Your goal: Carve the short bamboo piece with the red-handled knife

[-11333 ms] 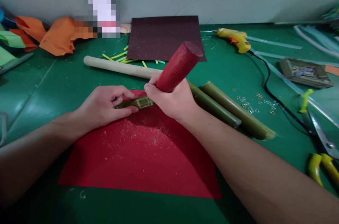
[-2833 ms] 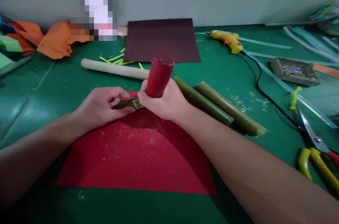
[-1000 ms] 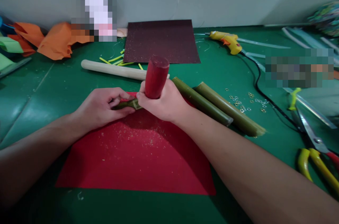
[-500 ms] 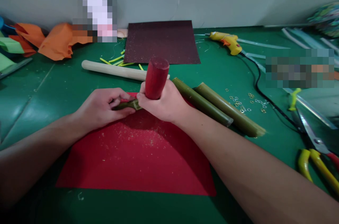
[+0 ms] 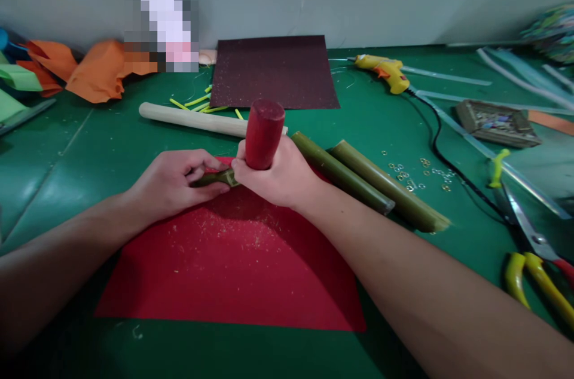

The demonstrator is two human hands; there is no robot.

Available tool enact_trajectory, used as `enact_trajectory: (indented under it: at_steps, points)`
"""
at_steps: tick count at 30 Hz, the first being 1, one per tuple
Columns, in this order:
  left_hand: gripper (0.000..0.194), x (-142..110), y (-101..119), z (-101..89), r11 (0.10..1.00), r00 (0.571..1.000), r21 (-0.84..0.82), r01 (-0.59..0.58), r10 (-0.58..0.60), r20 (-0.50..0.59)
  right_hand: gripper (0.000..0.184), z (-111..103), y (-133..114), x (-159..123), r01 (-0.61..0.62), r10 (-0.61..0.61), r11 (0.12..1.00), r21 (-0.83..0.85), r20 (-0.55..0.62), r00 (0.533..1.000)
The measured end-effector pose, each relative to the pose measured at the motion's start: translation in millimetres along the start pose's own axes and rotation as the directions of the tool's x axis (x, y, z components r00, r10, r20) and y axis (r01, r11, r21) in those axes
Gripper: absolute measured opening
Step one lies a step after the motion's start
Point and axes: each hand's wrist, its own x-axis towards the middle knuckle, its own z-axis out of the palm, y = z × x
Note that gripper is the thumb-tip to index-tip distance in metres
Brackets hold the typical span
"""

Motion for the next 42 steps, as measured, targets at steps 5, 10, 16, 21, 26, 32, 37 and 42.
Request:
enact_trajectory:
  at_steps: [5,10,16,21,26,32,37,42]
  points:
    - [0.023,-0.5,-1.0,0.2,1.000,1.000,0.006,-0.020,0.021,-0.008,0.025,-1.0,-0.3,0.9,-0.006,0.007,1.000,-0.005,0.020,1.000]
    - [0.024,0.0,-1.5,0.2,1.000,1.000,0.011,-0.023,0.023,-0.008,0.024,-1.3,0.5,0.4,0.009,-0.009,1.000,0.002,0.026,1.000]
    - [0.023,-0.7,-1.4,0.3,1.000,1.000,0.005,-0.022,0.022,-0.021,0.024,-1.1,0.5,-0.6,-0.011,0.011,1.000,0.007,0.011,1.000]
    - [0.022,-1.3,-2.2,0.7,0.999,0.999,0.010,-0.034,0.034,-0.018,0.021,-0.9,1.6,-0.7,-0.002,0.002,1.000,0.012,0.012,1.000]
    - [0.022,0.0,-1.7,1.0,1.000,1.000,0.017,-0.025,0.025,-0.011,0.023,-0.8,2.0,-0.2,-0.001,0.001,1.000,0.016,0.001,1.000]
    - [0.022,0.2,-0.2,0.2,1.000,1.000,0.002,-0.025,0.025,-0.010,0.021,-1.2,2.4,-0.1,0.009,-0.008,0.999,0.032,-0.023,1.000]
    - [0.022,0.6,1.7,-0.4,1.000,1.000,0.008,-0.004,0.004,0.010,0.019,-0.8,2.5,-0.4,0.001,0.002,0.999,0.052,-0.052,0.999]
    - [0.022,1.1,2.5,-1.7,1.000,1.000,0.015,0.009,-0.009,0.020,0.018,-0.3,2.6,0.5,-0.003,0.008,0.998,0.057,-0.075,0.997]
